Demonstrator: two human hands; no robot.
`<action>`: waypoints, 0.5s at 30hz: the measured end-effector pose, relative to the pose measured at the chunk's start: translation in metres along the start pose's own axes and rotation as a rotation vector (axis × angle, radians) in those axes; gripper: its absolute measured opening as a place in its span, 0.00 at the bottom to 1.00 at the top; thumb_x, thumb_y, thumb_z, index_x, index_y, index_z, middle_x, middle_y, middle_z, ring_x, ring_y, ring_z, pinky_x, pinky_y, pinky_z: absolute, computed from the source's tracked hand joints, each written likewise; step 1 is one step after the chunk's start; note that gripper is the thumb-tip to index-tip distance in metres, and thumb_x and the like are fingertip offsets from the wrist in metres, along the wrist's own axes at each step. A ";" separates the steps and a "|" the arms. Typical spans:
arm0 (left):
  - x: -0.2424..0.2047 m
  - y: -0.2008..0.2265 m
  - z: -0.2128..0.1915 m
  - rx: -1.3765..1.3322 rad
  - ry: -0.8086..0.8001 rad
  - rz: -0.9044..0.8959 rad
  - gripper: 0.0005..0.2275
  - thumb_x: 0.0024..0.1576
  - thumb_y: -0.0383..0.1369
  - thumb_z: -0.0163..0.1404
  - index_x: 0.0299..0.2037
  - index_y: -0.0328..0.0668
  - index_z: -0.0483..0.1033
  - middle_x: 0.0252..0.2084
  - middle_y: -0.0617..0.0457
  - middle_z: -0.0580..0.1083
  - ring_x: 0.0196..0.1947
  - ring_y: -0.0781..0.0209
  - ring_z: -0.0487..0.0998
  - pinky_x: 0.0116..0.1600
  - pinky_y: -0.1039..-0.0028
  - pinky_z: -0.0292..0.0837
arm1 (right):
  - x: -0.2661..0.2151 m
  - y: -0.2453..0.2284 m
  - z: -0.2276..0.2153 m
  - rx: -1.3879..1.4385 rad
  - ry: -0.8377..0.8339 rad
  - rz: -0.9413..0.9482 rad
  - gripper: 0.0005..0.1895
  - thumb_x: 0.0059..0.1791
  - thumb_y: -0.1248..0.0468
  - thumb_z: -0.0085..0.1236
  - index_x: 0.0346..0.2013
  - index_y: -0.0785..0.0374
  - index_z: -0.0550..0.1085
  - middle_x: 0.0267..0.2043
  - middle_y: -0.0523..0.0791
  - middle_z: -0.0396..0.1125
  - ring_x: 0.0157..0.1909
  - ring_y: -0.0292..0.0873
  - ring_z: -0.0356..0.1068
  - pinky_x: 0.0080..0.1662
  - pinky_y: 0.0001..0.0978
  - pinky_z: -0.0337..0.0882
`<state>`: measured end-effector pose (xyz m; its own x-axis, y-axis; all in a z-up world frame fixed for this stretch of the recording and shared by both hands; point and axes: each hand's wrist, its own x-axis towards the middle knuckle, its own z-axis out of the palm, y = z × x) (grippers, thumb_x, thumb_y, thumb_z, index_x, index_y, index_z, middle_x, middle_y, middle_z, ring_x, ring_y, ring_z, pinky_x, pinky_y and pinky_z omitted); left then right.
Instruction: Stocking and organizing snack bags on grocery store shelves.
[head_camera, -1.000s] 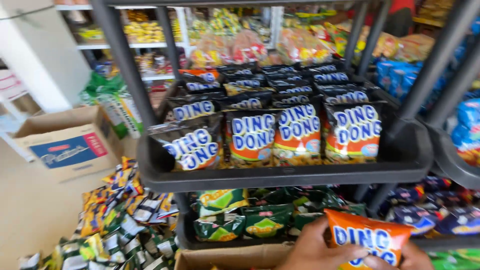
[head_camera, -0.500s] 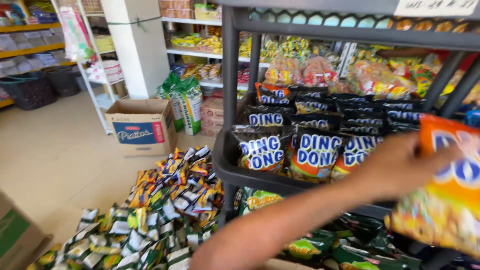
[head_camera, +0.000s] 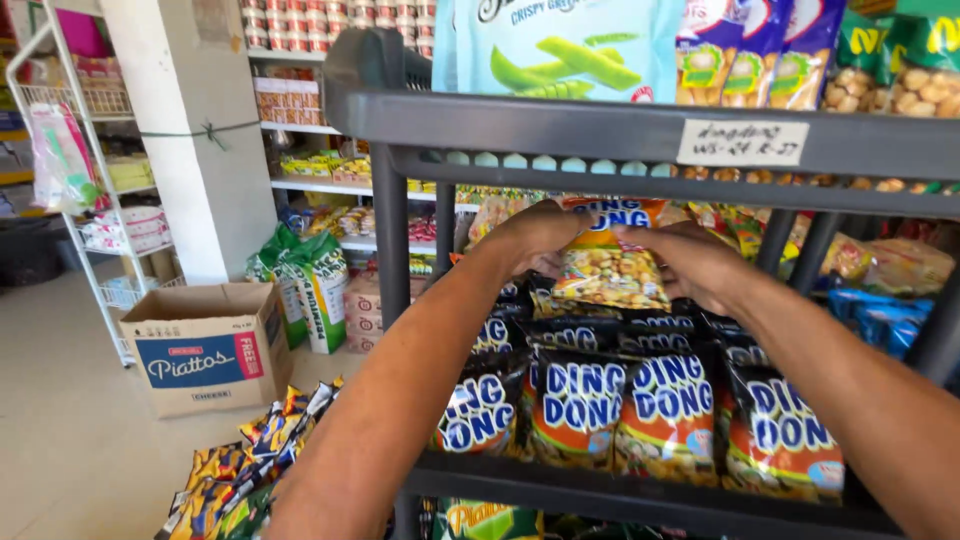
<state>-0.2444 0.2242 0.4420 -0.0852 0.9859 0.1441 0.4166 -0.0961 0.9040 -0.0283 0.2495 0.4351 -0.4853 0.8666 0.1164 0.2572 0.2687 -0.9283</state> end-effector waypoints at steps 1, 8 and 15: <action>0.016 -0.008 -0.011 0.002 0.032 -0.014 0.33 0.57 0.51 0.52 0.64 0.31 0.64 0.51 0.32 0.73 0.46 0.41 0.82 0.45 0.56 0.84 | 0.022 0.002 0.006 0.022 -0.025 -0.003 0.28 0.47 0.45 0.58 0.51 0.64 0.75 0.44 0.47 0.76 0.41 0.42 0.75 0.43 0.41 0.74; 0.025 -0.017 -0.058 0.233 0.290 0.002 0.18 0.60 0.44 0.47 0.56 0.46 0.73 0.48 0.45 0.79 0.52 0.35 0.80 0.35 0.57 0.71 | 0.105 -0.011 0.052 -0.029 -0.199 -0.073 0.26 0.48 0.48 0.61 0.53 0.63 0.74 0.46 0.47 0.72 0.44 0.40 0.72 0.44 0.35 0.74; 0.157 -0.105 -0.116 0.922 0.658 0.587 0.13 0.60 0.36 0.47 0.51 0.45 0.79 0.52 0.44 0.79 0.53 0.44 0.79 0.57 0.55 0.73 | 0.162 -0.011 0.095 -0.123 -0.166 -0.155 0.24 0.46 0.57 0.66 0.54 0.58 0.71 0.53 0.45 0.69 0.47 0.40 0.69 0.46 0.34 0.75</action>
<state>-0.4066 0.3736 0.4165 0.0038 0.5488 0.8359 0.9929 -0.1014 0.0621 -0.1890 0.3467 0.4310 -0.6551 0.7325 0.1852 0.2638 0.4514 -0.8525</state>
